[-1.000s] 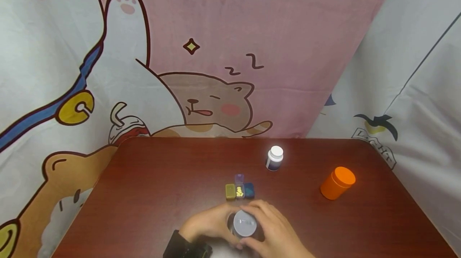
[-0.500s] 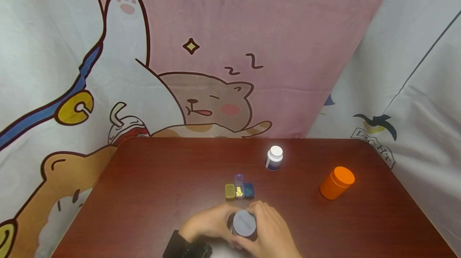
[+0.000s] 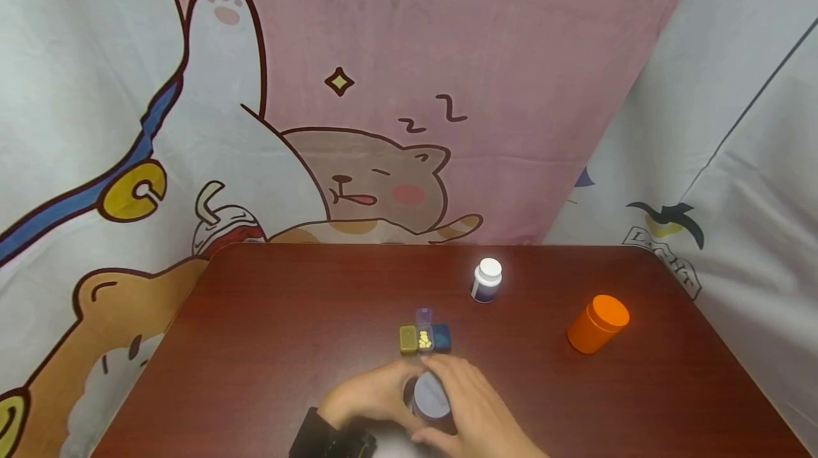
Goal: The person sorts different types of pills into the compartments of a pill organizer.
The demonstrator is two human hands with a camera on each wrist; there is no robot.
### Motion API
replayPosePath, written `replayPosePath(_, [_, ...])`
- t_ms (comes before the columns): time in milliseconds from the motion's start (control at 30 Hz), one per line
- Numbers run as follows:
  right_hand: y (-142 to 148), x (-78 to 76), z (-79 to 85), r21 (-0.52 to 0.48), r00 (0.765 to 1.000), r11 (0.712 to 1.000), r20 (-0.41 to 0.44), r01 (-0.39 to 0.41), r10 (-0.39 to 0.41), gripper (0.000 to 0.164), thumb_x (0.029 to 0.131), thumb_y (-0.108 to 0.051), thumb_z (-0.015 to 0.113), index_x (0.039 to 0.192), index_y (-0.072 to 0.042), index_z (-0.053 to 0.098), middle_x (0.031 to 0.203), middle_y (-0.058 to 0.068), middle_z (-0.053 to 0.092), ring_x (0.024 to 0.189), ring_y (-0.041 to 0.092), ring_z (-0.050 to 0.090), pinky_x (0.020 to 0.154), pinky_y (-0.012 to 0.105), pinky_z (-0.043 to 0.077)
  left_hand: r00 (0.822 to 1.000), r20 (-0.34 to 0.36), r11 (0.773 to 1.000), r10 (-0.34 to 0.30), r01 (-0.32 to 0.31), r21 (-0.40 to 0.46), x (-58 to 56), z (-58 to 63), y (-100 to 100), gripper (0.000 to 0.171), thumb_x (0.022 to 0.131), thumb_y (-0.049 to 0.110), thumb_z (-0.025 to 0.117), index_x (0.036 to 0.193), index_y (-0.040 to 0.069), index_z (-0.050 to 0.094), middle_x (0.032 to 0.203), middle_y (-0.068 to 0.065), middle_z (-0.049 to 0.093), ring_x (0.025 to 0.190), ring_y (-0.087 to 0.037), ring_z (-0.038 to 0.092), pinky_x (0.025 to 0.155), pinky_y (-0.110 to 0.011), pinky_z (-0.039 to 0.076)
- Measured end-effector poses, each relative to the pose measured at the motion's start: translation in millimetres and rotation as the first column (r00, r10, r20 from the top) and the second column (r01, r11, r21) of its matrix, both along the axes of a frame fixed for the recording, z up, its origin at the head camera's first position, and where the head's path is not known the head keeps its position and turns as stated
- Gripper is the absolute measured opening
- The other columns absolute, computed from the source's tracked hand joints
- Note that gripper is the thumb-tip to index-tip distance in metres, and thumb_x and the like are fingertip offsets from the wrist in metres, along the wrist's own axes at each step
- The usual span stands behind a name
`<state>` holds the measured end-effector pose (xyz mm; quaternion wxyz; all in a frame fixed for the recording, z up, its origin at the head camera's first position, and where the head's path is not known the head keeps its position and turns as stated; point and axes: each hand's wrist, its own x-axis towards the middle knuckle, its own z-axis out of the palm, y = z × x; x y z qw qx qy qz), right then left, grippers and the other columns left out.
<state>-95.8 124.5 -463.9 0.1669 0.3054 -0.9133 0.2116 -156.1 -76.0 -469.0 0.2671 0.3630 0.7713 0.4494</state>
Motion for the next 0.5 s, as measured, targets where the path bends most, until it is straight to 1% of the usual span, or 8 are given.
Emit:
replayPosePath(67, [5.1,-1.2,4.6,-0.021,0.993,0.998,0.093,-0.065,0.067,0.086,0.075,-0.061,0.074,0.142,-0.015,0.046,0.140,-0.003,0.053,0.123,0.015,0.053,0.096,0.044,0.052,1.000,0.012,1.000,-0.006,0.006,0.011,-0.1,0.2,0.3,0.061,0.067,0.018,0.088,0.122,0.019,0.064,0.113,0.015,0.067,0.104,0.003,0.059,0.098,-0.022,0.043])
replayPosePath(133, [11.5,-1.8,11.2,-0.049,0.966,0.994,0.235,-0.095,0.104,0.083,0.079,-0.058,0.072,0.146,-0.022,0.041,0.145,-0.005,0.049,0.126,0.015,0.051,0.099,0.047,0.050,1.000,0.028,1.000,-0.006,0.005,0.014,0.1,0.4,0.6,0.060,0.066,0.016,0.088,0.121,0.019,0.064,0.111,0.016,0.068,0.103,0.003,0.059,0.098,-0.022,0.042])
replayPosePath(200, [18.7,-3.0,18.1,-0.084,0.917,0.991,0.378,-0.102,0.126,0.080,0.082,-0.054,0.071,0.149,-0.029,0.036,0.149,-0.009,0.045,0.129,0.015,0.049,0.102,0.050,0.047,0.999,0.040,1.000,-0.003,0.003,0.013,0.3,0.5,0.8,0.058,0.066,0.015,0.088,0.119,0.019,0.065,0.109,0.016,0.068,0.101,0.003,0.059,0.097,-0.022,0.043])
replayPosePath(300, [29.3,-6.3,25.8,-0.108,0.841,0.990,0.525,-0.092,0.135,0.074,0.086,-0.053,0.067,0.150,-0.036,0.033,0.150,-0.012,0.043,0.132,0.017,0.046,0.105,0.055,0.043,0.999,0.053,1.000,-0.001,0.000,0.015,0.4,0.1,1.1,0.054,0.066,0.014,0.089,0.115,0.018,0.067,0.104,0.017,0.068,0.097,0.004,0.060,0.093,-0.021,0.044])
replayPosePath(367, [34.6,-8.5,29.0,-0.116,0.812,0.990,0.569,-0.077,0.130,0.067,0.089,-0.054,0.063,0.148,-0.038,0.036,0.147,-0.014,0.045,0.131,0.017,0.047,0.105,0.056,0.042,0.998,0.058,1.000,0.001,-0.002,0.018,0.1,-0.7,1.1,0.051,0.066,0.014,0.089,0.113,0.017,0.068,0.102,0.016,0.068,0.095,0.004,0.060,0.089,-0.019,0.046])
replayPosePath(400, [36.7,-9.3,29.9,-0.116,0.805,0.991,0.581,-0.068,0.123,0.064,0.089,-0.055,0.061,0.147,-0.039,0.038,0.146,-0.015,0.047,0.130,0.016,0.048,0.104,0.055,0.043,0.998,0.064,1.000,0.002,-0.003,0.020,0.0,-1.2,1.1,0.050,0.066,0.013,0.089,0.111,0.017,0.069,0.100,0.016,0.069,0.093,0.004,0.060,0.087,-0.019,0.047])
replayPosePath(433, [38.3,-9.8,30.4,-0.114,0.809,0.992,0.577,-0.062,0.116,0.061,0.090,-0.056,0.060,0.145,-0.040,0.040,0.143,-0.017,0.049,0.128,0.015,0.049,0.104,0.054,0.045,0.998,0.069,1.000,0.002,-0.004,0.023,-0.2,-1.6,1.0,0.049,0.066,0.012,0.089,0.111,0.016,0.069,0.099,0.016,0.069,0.092,0.004,0.060,0.086,-0.019,0.047])
replayPosePath(500, [40.3,-10.6,30.1,-0.114,0.834,0.992,0.540,-0.058,0.111,0.057,0.090,-0.057,0.059,0.142,-0.039,0.046,0.139,-0.019,0.052,0.124,0.013,0.052,0.102,0.050,0.047,0.997,0.075,1.000,0.002,-0.003,0.026,-0.5,-2.1,0.8,0.048,0.067,0.012,0.088,0.110,0.016,0.069,0.099,0.016,0.069,0.092,0.005,0.060,0.085,-0.018,0.047])
